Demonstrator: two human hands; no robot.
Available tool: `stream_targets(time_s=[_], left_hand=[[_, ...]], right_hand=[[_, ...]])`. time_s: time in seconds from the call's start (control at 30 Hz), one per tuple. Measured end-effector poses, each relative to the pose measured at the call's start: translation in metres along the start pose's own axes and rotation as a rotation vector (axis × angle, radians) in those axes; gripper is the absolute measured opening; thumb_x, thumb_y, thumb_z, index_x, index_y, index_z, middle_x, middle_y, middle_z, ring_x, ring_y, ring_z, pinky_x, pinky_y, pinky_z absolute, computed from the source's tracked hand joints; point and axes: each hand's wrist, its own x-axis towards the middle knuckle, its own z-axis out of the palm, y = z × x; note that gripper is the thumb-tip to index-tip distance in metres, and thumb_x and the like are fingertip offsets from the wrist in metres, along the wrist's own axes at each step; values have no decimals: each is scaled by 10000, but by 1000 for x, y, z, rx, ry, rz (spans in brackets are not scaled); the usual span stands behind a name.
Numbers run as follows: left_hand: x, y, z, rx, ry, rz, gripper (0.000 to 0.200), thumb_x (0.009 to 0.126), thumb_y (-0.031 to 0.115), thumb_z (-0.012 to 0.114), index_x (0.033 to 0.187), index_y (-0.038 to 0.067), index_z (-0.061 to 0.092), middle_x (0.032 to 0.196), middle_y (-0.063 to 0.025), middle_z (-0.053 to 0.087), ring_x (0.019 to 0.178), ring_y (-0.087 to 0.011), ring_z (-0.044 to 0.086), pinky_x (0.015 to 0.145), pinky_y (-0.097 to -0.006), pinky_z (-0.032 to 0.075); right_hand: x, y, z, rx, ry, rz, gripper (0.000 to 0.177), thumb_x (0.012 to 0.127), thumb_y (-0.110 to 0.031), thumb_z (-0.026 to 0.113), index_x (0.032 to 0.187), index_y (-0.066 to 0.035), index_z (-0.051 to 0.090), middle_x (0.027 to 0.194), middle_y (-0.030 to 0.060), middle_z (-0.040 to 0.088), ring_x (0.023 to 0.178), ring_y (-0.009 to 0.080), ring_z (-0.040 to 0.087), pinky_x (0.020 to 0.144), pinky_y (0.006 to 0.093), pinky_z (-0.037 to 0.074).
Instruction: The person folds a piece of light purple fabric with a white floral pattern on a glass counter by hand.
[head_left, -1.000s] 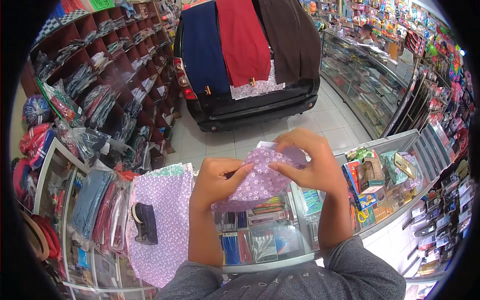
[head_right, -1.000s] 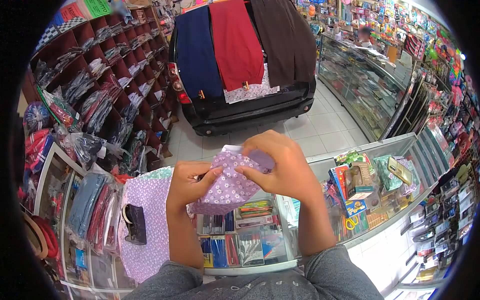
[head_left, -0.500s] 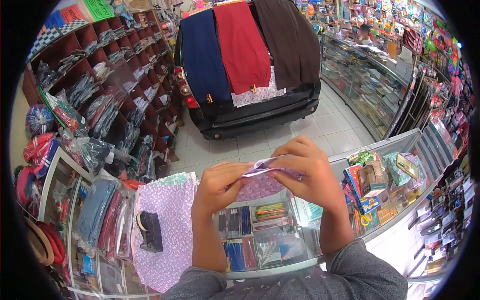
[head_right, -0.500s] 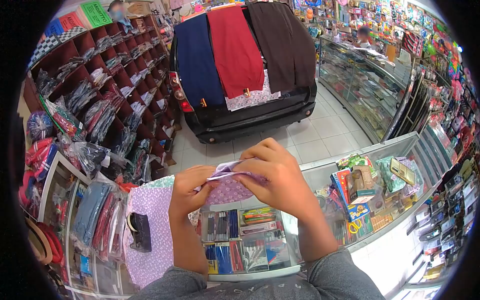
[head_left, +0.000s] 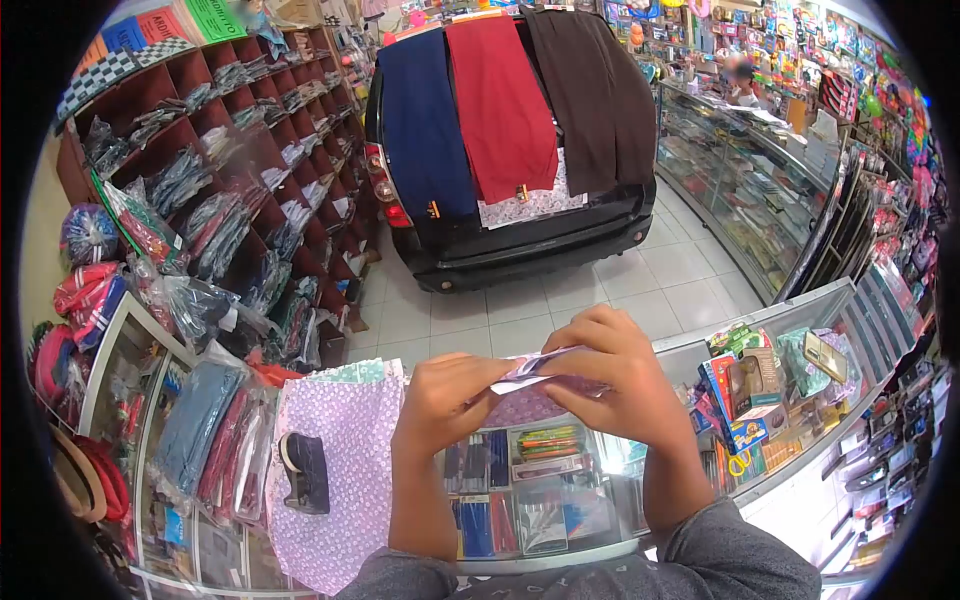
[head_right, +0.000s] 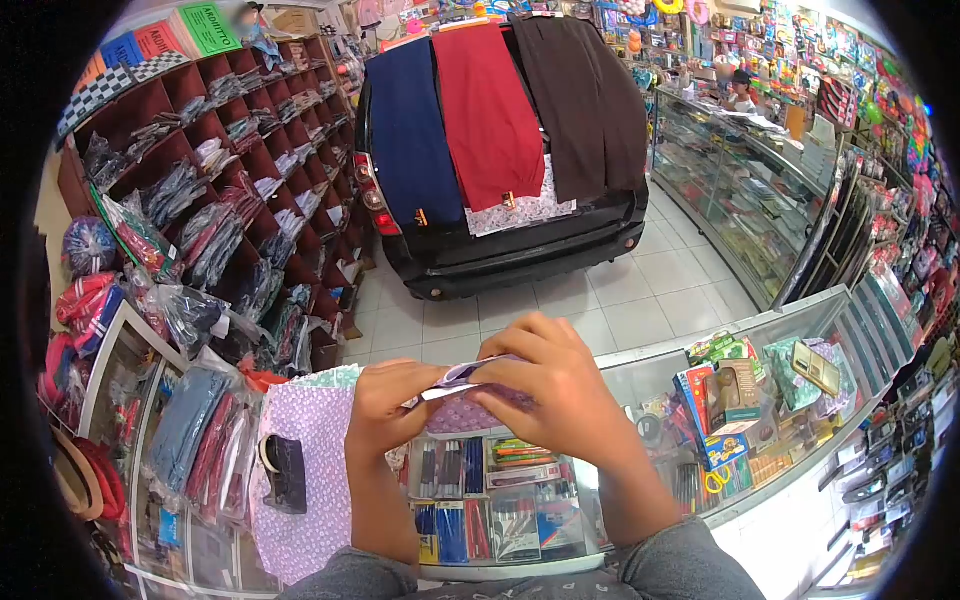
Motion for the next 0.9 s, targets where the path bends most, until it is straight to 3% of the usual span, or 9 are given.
stream_targets(time_s=[0.17,0.3,0.53,0.6,0.7,0.9], left_hand=[[-1,6,-1,-17,-100,-138,472,700,-42,655,1156,19,759,1038,-154,781,885,-335,755,810,-417,589],[-3,5,1,-23,-125,-138,529,662,-26,641,1178,16,748,1037,-160,779,890,-352,750,826,-426,585],[1,17,-3,-71,-170,-230,562,667,-13,653,1221,19,745,1021,-178,776,876,-351,754,838,-411,584],[-3,9,2,-94,-135,-162,552,673,-9,662,1216,22,759,1020,-179,780,891,-345,762,830,-401,589],[-4,9,4,-168,-104,-211,524,675,-29,657,1182,25,781,1043,-173,787,917,-330,774,820,-383,599],[-2,17,4,-217,-25,-280,498,671,-93,598,1114,13,802,1030,-171,797,881,-288,790,773,-327,609]], right_hand=[[-1,4,1,-30,-38,-58,311,659,-60,836,950,-158,788,1029,26,710,986,265,629,851,402,459],[-1,2,0,-58,-68,-66,352,614,-72,819,943,-196,807,1029,20,713,981,261,633,867,399,452],[-2,4,0,-97,-64,-98,341,605,-79,815,921,-209,812,993,-2,720,918,223,631,829,378,439],[-2,6,3,-121,-31,-123,332,598,-76,826,901,-210,806,924,-31,724,814,187,618,798,368,432],[-2,5,6,-119,7,-117,323,595,-66,841,882,-208,799,878,-48,727,734,171,598,776,365,431],[-1,4,5,-45,7,-90,258,676,-90,857,909,-149,764,885,-23,713,770,196,629,778,372,440]])
